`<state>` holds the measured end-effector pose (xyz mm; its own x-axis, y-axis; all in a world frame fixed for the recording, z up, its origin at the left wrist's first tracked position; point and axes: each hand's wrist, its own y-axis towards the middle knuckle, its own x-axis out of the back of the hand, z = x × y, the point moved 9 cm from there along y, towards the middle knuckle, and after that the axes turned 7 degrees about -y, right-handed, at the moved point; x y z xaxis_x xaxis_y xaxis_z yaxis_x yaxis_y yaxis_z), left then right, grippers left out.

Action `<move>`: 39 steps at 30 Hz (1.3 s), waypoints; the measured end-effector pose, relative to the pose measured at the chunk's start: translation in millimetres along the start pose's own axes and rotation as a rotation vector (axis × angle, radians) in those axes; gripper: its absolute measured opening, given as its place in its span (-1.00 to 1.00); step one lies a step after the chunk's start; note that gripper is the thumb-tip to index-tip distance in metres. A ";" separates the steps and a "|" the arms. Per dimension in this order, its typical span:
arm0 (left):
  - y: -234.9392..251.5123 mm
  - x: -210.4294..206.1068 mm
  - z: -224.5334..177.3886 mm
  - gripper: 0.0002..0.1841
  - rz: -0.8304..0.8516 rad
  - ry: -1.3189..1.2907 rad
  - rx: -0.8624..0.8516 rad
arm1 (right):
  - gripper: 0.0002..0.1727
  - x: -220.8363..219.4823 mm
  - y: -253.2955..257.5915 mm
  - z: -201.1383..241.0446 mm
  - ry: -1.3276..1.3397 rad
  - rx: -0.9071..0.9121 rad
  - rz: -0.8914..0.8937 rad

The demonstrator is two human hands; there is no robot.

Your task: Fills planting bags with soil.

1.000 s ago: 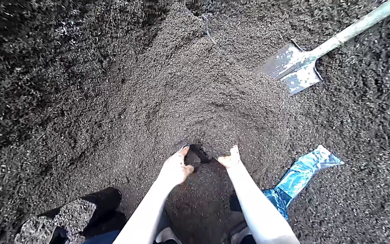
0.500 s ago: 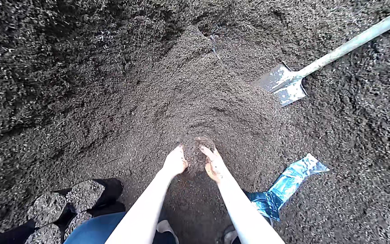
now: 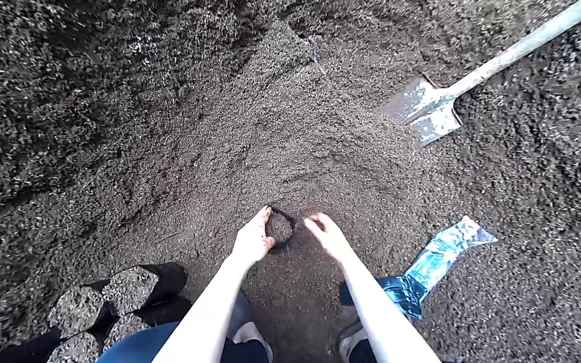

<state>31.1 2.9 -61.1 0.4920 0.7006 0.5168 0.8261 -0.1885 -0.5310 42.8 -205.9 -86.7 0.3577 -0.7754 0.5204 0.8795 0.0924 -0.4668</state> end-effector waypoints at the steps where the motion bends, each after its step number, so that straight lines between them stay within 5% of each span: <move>1: 1.1 1.2 0.2 -0.11 0.007 0.016 0.008 | -0.39 1.7 -1.6 -36.7 0.216 -0.140 -0.038; 4: -0.9 13.2 -8.3 -0.25 -0.001 0.067 -0.010 | -0.32 -3.7 -21.7 -146.4 0.812 -0.594 -0.294; 7: 3.1 19.2 1.3 -0.59 -0.063 0.257 0.010 | -0.32 -13.7 -11.1 -186.0 1.246 -0.694 -0.433; 10: 10.6 8.8 11.7 -0.61 0.012 0.295 0.067 | -0.16 -6.3 38.8 -170.5 1.483 -0.555 -0.497; 14: 16.7 3.5 5.4 -0.33 0.102 0.039 0.024 | -0.06 3.4 86.8 -140.7 1.531 -0.477 -0.443; 17: 18.3 -5.0 -9.6 -0.23 0.142 -0.013 -0.012 | -0.22 9.5 75.7 -131.1 1.533 -0.477 -0.399; 23: 22.7 -17.6 -30.9 -0.20 0.132 -0.062 -0.085 | -0.34 19.1 26.6 -13.2 1.432 -0.238 -0.049; 26: 21.6 -21.1 -35.5 -0.19 0.111 -0.088 -0.100 | -0.42 7.8 7.7 28.7 1.194 -0.128 0.094; 30: 14.0 -15.4 -31.4 -0.35 0.044 -0.128 -0.032 | -0.52 3.1 -6.6 57.6 0.551 -0.005 0.041; 33: 10.3 -20.0 -25.3 -0.22 0.056 -0.140 -0.051 | -0.41 8.3 -2.4 56.7 -0.098 0.052 -0.123; 35: 5.8 -23.2 -20.8 -0.20 0.066 -0.122 -0.077 | -0.32 -4.1 3.8 43.1 -0.548 -0.053 -0.046; 39: -32.2 4.5 -32.3 -0.24 -0.030 -0.074 -0.136 | -0.57 -12.8 -20.3 69.4 -0.789 -0.012 0.066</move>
<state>15.6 -10.1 -20.1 0.4495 0.7549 0.4776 0.8720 -0.2546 -0.4181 42.2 -154.5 -34.2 0.5302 -0.0965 0.8424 0.8467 0.1128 -0.5200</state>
